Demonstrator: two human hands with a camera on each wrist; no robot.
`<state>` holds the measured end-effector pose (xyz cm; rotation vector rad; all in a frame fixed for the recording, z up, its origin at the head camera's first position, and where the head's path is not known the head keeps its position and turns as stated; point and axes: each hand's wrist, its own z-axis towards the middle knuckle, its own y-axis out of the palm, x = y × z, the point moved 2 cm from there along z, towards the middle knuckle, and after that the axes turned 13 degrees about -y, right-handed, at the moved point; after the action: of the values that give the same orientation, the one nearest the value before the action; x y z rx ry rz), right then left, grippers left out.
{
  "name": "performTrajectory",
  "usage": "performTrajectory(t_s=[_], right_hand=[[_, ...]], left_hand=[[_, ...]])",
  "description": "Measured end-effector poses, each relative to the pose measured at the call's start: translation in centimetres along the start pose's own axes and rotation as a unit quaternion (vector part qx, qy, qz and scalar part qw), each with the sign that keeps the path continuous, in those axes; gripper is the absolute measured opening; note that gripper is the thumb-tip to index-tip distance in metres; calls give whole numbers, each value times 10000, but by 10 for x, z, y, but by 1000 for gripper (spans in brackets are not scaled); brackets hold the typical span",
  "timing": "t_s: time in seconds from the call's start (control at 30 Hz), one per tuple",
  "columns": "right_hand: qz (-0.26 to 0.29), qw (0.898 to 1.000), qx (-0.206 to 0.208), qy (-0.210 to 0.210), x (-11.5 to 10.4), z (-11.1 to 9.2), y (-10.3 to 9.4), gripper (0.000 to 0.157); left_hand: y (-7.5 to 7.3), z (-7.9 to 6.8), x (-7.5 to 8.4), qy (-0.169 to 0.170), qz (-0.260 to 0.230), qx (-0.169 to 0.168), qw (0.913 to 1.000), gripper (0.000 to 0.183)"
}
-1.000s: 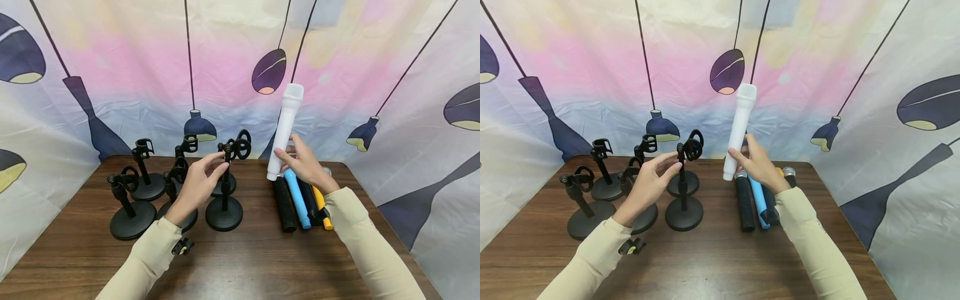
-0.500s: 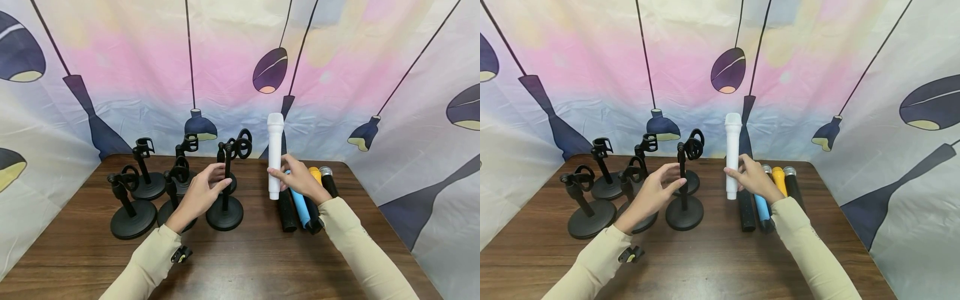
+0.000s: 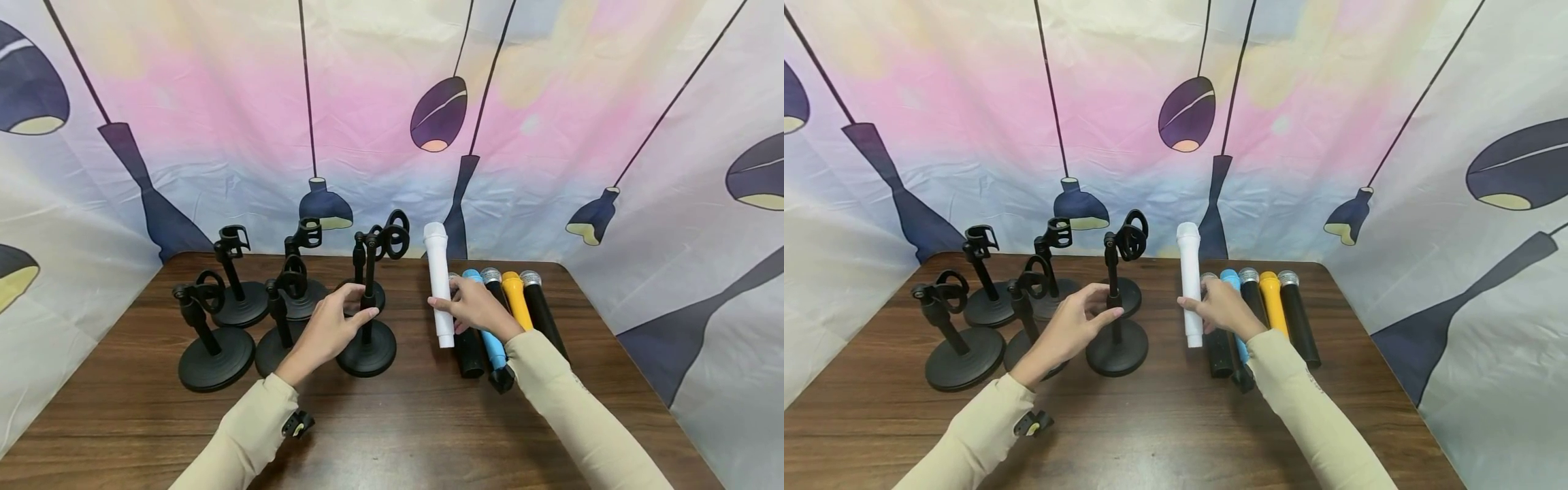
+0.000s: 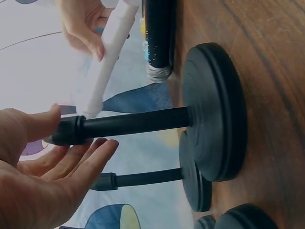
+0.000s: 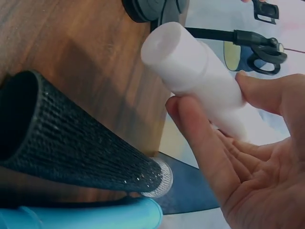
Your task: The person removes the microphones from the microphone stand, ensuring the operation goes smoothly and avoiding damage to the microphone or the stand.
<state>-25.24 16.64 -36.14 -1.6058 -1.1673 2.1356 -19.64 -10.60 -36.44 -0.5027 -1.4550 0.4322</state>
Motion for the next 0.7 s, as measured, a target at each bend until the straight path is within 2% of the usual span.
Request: performTrajectory(t_s=[0.37,0.57,0.7], right_hand=[[-128,9984,-268,475,5,4,20,35],[-499,9945,-471,789,7,7,26,37],[-666,9927,-572,824,7,8,29,38]], left_hand=[[5,1,-6,-210,-81,2,9997,52],[8,2,-7,-270,-145,-74,9995,50],[9,2,-8,-238,-131,-81,9996,49]])
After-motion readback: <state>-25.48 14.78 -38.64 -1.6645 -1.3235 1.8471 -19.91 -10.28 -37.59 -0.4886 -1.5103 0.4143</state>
